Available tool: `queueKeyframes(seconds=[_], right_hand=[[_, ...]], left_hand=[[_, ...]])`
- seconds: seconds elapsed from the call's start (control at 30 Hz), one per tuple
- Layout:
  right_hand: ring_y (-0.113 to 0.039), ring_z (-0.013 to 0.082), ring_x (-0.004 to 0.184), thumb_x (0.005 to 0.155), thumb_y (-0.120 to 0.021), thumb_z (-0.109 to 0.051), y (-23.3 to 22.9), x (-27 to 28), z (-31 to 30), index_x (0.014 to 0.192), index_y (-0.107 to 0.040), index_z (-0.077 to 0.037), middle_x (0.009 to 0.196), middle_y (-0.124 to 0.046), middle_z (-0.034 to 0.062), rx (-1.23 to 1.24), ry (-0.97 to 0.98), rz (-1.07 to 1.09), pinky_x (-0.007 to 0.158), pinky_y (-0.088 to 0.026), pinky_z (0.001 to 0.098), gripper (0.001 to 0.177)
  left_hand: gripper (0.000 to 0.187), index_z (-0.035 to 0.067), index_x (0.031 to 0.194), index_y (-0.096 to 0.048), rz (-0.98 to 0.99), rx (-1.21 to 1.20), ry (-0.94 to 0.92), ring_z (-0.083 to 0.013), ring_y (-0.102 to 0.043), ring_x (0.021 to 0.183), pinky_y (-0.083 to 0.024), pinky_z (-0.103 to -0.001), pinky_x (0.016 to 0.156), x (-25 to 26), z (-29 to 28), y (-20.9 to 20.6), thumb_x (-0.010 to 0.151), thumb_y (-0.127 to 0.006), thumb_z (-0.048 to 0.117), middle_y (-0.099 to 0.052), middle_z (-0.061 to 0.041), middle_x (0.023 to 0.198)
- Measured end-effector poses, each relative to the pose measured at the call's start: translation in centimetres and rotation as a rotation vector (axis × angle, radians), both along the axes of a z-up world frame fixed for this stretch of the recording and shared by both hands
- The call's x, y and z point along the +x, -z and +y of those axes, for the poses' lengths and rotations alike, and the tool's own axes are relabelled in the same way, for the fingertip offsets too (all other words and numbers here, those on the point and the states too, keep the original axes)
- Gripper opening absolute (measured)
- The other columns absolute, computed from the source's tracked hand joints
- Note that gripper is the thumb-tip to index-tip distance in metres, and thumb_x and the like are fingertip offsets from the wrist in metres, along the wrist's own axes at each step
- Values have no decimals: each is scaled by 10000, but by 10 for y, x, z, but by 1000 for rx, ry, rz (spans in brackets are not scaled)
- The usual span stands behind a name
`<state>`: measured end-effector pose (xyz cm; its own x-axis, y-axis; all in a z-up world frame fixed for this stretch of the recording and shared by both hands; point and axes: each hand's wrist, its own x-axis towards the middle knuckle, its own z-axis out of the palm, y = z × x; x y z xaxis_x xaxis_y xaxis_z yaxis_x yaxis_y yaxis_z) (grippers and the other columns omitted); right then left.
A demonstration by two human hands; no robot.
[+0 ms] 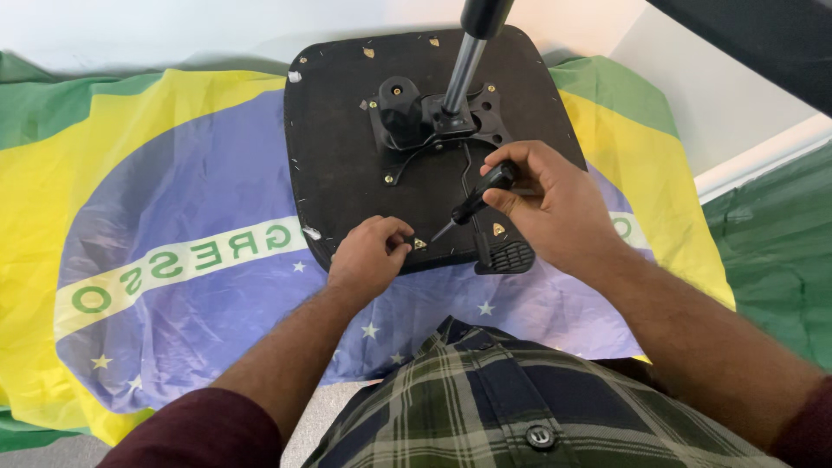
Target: The person uses a screwdriver to tighten multiple screws on the underside of an office chair base. The chair is inverted on a Brazilian flag spread on the floor. The person systematically works around the base, securing each screw before finishing.
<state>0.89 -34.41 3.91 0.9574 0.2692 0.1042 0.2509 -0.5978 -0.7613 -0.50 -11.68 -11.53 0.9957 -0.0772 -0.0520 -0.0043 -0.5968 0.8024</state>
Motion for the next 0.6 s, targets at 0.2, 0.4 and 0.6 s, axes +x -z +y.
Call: queueKeyframes(seconds=[0.2, 0.4, 0.6], right_hand=[[-688, 66, 889, 907, -792, -103, 8, 6, 0, 1162, -639, -84, 964, -721, 5, 29, -95, -39, 792, -569, 249, 298], [-683, 81, 857, 895, -803, -93, 15, 13, 1, 1151, -638, -75, 960, -707, 39, 28, -168, -115, 767, -552, 269, 304], [-660, 77, 823, 906, -786, -97, 18, 17, -1, 1165, -624, -86, 920, -698, 36, 51, -182, -29, 729, -541, 268, 305]], left_hand=[[202, 167, 1037, -778, 93, 61, -3, -206, -689, 926, -559, -369, 842, 5, -18, 1, 835, -767, 160, -672, -27, 975], [176, 154, 1011, -781, 161, 82, -65, -186, -677, 926, -556, -356, 844, 7, -21, 1, 842, -791, 205, -649, -25, 980], [182, 156, 1010, -786, 195, 93, -63, -170, -672, 910, -559, -344, 848, 8, -20, -1, 843, -799, 227, -645, -20, 980]])
